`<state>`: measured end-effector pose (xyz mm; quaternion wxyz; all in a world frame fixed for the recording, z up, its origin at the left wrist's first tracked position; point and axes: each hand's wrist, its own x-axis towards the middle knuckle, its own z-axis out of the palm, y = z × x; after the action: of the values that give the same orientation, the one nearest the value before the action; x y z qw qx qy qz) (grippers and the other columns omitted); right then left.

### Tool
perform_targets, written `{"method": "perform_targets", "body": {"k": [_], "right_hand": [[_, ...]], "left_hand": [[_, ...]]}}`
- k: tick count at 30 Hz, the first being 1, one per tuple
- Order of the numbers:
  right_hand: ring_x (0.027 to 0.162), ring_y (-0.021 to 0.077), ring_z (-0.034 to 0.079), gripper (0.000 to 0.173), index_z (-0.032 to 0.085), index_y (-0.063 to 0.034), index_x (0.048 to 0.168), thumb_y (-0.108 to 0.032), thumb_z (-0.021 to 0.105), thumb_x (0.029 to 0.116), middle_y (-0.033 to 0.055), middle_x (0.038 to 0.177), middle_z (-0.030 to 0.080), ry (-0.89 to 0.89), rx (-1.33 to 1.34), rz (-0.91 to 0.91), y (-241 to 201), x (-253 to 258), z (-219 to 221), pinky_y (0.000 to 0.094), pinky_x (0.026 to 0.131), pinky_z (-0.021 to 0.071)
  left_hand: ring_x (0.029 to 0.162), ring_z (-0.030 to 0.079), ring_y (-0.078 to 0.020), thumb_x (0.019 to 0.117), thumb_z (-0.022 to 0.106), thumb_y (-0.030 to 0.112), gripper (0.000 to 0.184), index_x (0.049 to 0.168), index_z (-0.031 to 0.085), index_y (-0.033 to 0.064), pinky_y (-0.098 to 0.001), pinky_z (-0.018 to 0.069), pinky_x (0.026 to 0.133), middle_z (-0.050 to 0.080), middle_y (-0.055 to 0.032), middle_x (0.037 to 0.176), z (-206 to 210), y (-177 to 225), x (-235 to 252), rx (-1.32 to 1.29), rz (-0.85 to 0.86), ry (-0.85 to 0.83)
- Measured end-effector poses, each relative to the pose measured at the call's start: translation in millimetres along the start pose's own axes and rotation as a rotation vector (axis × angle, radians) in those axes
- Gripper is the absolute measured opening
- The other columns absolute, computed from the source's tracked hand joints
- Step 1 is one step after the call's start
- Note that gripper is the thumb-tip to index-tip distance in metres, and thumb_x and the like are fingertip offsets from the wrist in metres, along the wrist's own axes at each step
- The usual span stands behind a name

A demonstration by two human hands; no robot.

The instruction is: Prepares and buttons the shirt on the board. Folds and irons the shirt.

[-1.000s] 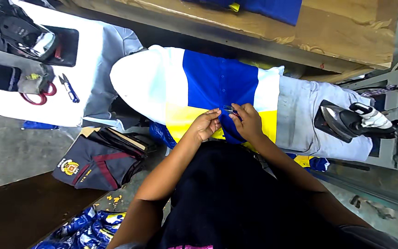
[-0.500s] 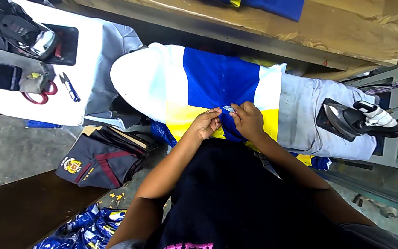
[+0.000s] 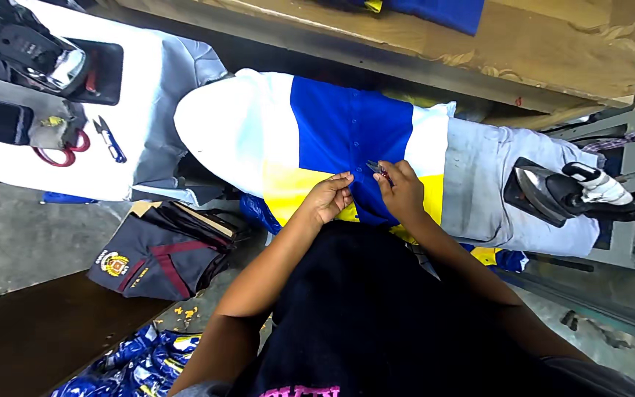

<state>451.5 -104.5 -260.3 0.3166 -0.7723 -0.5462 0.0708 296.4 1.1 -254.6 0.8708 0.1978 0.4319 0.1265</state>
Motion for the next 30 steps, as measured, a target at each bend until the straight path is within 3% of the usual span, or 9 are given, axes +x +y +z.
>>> {"method": "perform_targets", "body": {"k": [13, 17, 21, 23, 26, 30], "right_hand": [[0.081, 0.0365, 0.067, 0.026, 0.076, 0.0, 0.116, -0.014, 0.065, 0.0985, 0.0208, 0.091, 0.067, 0.0, 0.01, -0.057, 7, 1, 7, 0.0492, 0.066, 0.0543], [0.097, 0.0426, 0.067, 0.039, 0.065, 0.0031, 0.132, -0.023, 0.056, 0.1049, 0.0295, 0.111, 0.066, -0.015, -0.012, 0.172, 35, 43, -31, 0.0569, 0.082, 0.0545], [0.124, 0.0424, 0.058, 0.048, 0.057, 0.0075, 0.138, -0.028, 0.05, 0.1063, 0.0339, 0.133, 0.057, 0.167, -0.026, 0.335, 92, 111, -97, 0.0497, 0.108, 0.0455], [0.126, 0.0356, 0.058, 0.05, 0.054, 0.0083, 0.14, -0.029, 0.05, 0.1062, 0.031, 0.135, 0.058, 0.28, -0.038, 0.389, 128, 145, -124, 0.0412, 0.111, 0.0437], [0.121, 0.0243, 0.06, 0.049, 0.053, 0.0037, 0.141, -0.029, 0.052, 0.1046, 0.0217, 0.133, 0.061, 0.357, -0.119, 0.515, 171, 190, -146, 0.0328, 0.106, 0.0457], [0.136, 0.0305, 0.054, 0.051, 0.054, -0.0042, 0.144, -0.032, 0.054, 0.1016, 0.0211, 0.147, 0.053, 0.241, -0.282, 0.729, 201, 223, -151, 0.0438, 0.114, 0.0414]], "left_hand": [[0.064, 0.059, -0.0056, 0.1054, 0.05, 0.008, 0.011, 0.11, 0.06, 0.0105, -0.0204, 0.0528, 0.063, 0.062, 0.0012, 0.081, 2, -2, 6, -0.014, 0.009, 0.015], [0.06, 0.055, -0.0047, 0.1058, 0.05, 0.01, 0.01, 0.109, 0.059, 0.0091, -0.0195, 0.0499, 0.059, 0.059, 0.0024, 0.076, -3, -4, 9, 0.09, 0.046, 0.039], [0.058, 0.051, -0.0031, 0.1066, 0.051, 0.012, 0.009, 0.106, 0.059, 0.0073, -0.0174, 0.0462, 0.056, 0.055, 0.0035, 0.072, -10, -7, 12, 0.29, 0.092, 0.103], [0.061, 0.053, -0.0034, 0.1065, 0.052, 0.013, 0.01, 0.106, 0.06, 0.0066, -0.0184, 0.0464, 0.058, 0.057, 0.0026, 0.075, -15, -11, 14, 0.338, 0.086, 0.112], [0.072, 0.06, -0.0061, 0.1069, 0.052, 0.012, 0.009, 0.109, 0.057, 0.0052, -0.0226, 0.0514, 0.067, 0.062, -0.0009, 0.086, -18, -14, 11, 0.38, 0.082, 0.124], [0.071, 0.059, -0.0055, 0.1074, 0.053, 0.016, 0.012, 0.114, 0.058, 0.0076, -0.0234, 0.0519, 0.068, 0.062, -0.0025, 0.09, -18, -21, -1, 0.455, 0.104, 0.159]]}}
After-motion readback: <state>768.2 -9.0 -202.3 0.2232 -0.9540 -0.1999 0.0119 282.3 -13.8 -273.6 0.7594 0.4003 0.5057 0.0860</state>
